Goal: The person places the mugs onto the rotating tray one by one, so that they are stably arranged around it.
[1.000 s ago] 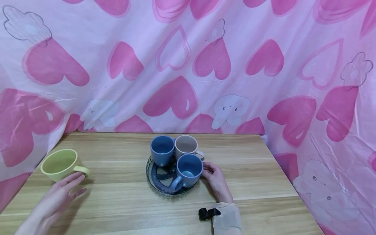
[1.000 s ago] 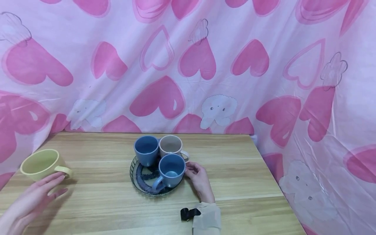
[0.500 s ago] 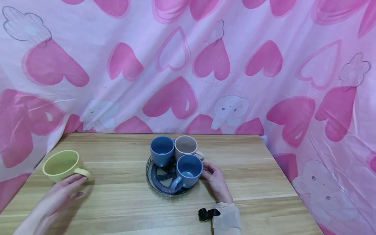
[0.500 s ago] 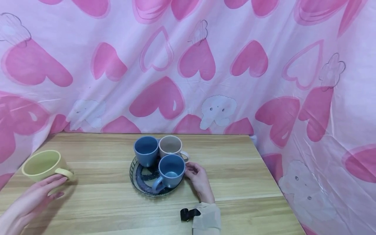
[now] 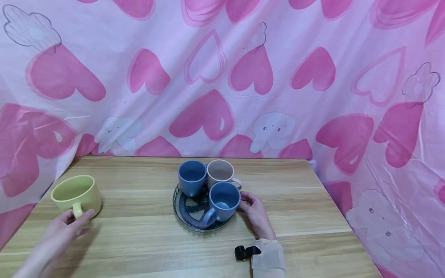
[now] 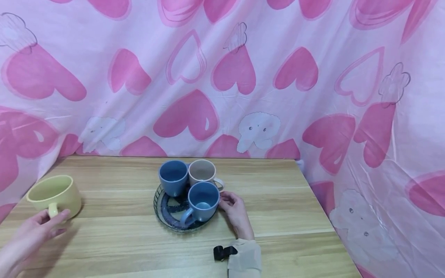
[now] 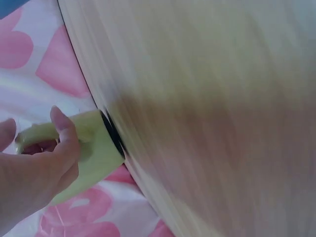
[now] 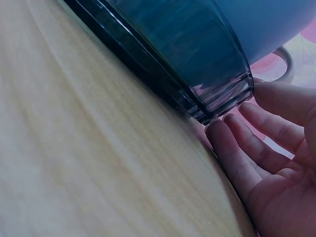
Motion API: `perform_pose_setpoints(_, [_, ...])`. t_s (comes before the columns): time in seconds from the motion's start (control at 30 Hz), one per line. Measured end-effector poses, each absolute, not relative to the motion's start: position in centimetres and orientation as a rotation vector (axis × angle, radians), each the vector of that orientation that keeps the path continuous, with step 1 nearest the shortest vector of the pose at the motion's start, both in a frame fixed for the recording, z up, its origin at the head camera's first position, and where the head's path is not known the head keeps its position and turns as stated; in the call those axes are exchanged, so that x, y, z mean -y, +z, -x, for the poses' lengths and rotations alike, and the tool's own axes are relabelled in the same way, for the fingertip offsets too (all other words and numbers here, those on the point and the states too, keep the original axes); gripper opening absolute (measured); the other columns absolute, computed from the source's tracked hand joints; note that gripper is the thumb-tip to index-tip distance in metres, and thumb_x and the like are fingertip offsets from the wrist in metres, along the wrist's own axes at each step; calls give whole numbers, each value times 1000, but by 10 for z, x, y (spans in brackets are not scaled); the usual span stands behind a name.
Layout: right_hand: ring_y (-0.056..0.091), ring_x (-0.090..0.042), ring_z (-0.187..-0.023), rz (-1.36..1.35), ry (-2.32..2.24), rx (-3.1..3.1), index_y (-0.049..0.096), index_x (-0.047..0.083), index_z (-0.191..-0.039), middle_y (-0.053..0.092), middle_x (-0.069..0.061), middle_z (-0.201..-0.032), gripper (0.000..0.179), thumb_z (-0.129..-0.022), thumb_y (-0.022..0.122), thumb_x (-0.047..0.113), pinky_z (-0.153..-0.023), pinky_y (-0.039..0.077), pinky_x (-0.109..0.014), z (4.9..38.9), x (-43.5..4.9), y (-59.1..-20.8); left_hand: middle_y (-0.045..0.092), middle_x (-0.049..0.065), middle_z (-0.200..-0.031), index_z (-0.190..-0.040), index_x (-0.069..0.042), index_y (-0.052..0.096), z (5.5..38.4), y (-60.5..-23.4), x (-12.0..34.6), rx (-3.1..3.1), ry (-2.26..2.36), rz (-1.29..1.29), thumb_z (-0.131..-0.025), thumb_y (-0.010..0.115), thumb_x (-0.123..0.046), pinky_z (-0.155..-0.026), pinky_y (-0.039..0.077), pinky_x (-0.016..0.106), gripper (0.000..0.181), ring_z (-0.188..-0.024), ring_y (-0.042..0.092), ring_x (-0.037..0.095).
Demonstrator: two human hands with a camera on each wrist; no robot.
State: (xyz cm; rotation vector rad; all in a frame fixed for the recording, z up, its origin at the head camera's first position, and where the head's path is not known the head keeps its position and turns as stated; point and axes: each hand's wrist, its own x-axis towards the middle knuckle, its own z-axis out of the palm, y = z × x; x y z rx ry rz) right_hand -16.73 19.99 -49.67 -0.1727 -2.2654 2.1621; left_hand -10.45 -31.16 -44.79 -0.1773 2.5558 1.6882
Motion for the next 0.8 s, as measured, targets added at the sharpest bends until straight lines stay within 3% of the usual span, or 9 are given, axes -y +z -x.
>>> perform_pose_setpoints(0.13, [62, -19, -96, 164, 2155, 2267, 61, -5, -119, 64, -13, -109, 31, -89, 66, -1, -83, 52, -26, 167, -200, -496, 64, -9, -90, -102, 6, 56, 105, -441, 317, -2757, 1453, 214, -103, 51, -32, -63, 47, 16, 39, -73, 60, -1])
perform_pose_setpoints(0.23, [62, -19, -96, 158, 2154, 2268, 61, -4, -119, 65, -14, -109, 31, -89, 68, 1, -83, 53, -26, 166, -200, -495, 67, -1, -81, -96, 4, 61, 104, -436, 320, -2903, 1314, 254, -101, 52, -36, -57, 41, 17, 41, -67, 55, -4])
perform_pose_setpoints(0.37, [61, -20, -98, 175, 2155, 2279, 62, -2, -119, 65, -13, -111, 31, -89, 68, 2, -84, 53, -28, 166, -200, -495, 67, 0, -67, -91, 3, 67, 103, -429, 323, -3084, 1217, 309, -98, 59, -36, -51, 36, 21, 40, -59, 51, -3])
perform_pose_setpoints(0.5, [60, -21, -101, 197, 2159, 2291, 62, -1, -120, 64, -13, -113, 31, -90, 68, 3, -85, 52, -29, 166, -200, -495, 64, 2, -61, -79, -4, 69, 104, -422, 325, -3301, 1081, 281, -95, 63, -31, -58, 36, 38, 32, -56, 55, 12])
perform_pose_setpoints(0.6, [60, -21, -101, 201, 2154, 2302, 62, -1, -120, 64, -13, -113, 30, -90, 67, 4, -85, 52, -29, 165, -200, -495, 60, 2, -56, -70, -9, 67, 106, -420, 326, -3470, 955, 212, -93, 65, -27, -53, 32, 46, 29, -51, 50, 16])
perform_pose_setpoints(0.67, [60, -21, -101, 206, 2153, 2308, 62, -1, -120, 64, -13, -113, 30, -91, 67, 5, -85, 52, -29, 165, -200, -494, 54, 1, -53, -72, -6, 68, 107, -420, 327, -3551, 894, 167, -92, 65, -25, -46, 31, 44, 28, -46, 43, 14])
perform_pose_setpoints(0.8, [61, -20, -100, 204, 2169, 2300, 62, -2, -120, 64, -12, -112, 30, -91, 67, 4, -85, 52, -29, 163, -199, -490, 50, 5, -50, -88, 1, 70, 108, -418, 329, -3598, 840, 162, -93, 65, -27, -40, 29, 47, 29, -42, 41, 27])
